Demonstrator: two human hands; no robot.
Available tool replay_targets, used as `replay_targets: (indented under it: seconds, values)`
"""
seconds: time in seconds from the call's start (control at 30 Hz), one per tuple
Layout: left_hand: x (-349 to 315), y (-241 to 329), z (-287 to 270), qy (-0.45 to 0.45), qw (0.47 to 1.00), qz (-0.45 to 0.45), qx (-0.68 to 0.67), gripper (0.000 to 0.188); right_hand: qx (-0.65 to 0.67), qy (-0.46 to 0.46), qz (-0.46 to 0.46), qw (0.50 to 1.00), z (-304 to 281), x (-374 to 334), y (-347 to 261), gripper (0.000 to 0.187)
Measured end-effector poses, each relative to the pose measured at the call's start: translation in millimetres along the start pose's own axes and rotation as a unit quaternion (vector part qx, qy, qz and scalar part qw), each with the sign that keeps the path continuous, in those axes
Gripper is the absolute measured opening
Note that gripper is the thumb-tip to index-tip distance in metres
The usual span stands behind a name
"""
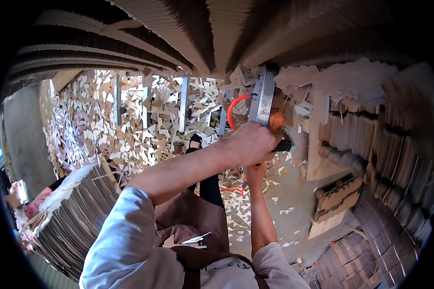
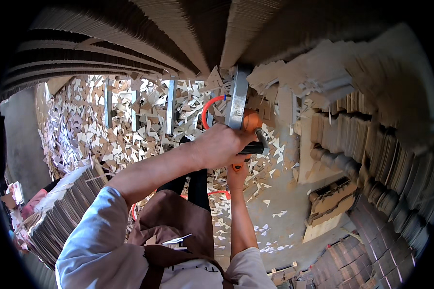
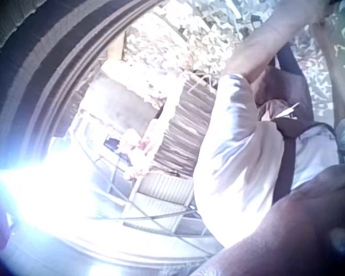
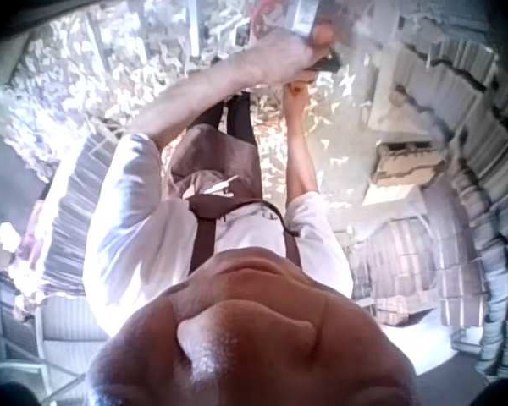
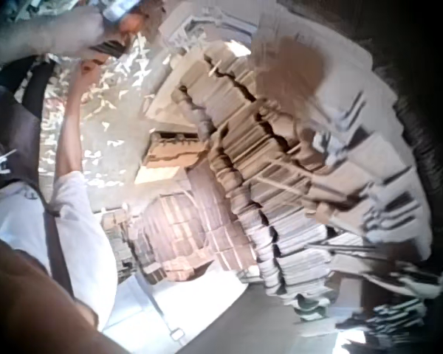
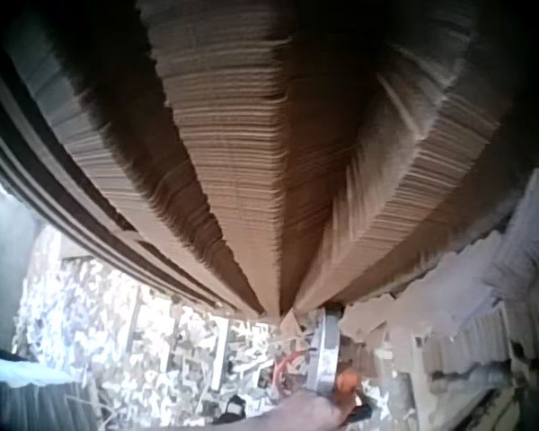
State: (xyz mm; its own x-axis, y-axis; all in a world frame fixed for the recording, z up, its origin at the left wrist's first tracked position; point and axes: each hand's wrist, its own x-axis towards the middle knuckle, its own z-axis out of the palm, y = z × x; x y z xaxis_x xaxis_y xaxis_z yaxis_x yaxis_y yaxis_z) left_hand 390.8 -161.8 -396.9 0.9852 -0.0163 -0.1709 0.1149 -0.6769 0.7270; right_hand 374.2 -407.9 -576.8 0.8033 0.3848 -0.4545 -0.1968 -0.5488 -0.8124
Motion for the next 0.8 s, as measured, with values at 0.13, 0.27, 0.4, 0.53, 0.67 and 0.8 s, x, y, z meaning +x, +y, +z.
replay_targets:
  seconds: [0.13, 0.27, 0.4, 0.53, 0.67, 0.8]
  values:
    - [8, -27, 20, -0.001, 1.000, -0.009, -0.009, 0.045, -0.010, 0.041, -0.017, 0.999, 16, 14, 7, 0.024]
    - [9, -44, 33, 0.004, 1.000, -0.001, 0.004, 0.043, 0.000, 0.038, -0.034, 0.999, 29, 26, 31, 0.021]
    - [18, -77, 52, -0.004, 1.000, 0.007, -0.022, 0.039, 0.097, -0.016, 0.093, 0.991, 39, 26, 54, 0.016]
    - [27, -90, 69, -0.009, 1.000, 0.014, -0.027, 0.036, 0.116, -0.011, 0.077, 0.990, 50, 35, 56, 0.015]
    - [29, -101, 85, 0.004, 0.999, 0.006, -0.048, 0.034, 0.117, 0.011, 0.097, 0.988, 51, 41, 64, 0.014]
    - [47, -123, 94, -0.039, 0.998, -0.028, -0.032, 0.033, 0.049, -0.001, 0.128, 0.991, 54, 50, 96, 0.014]
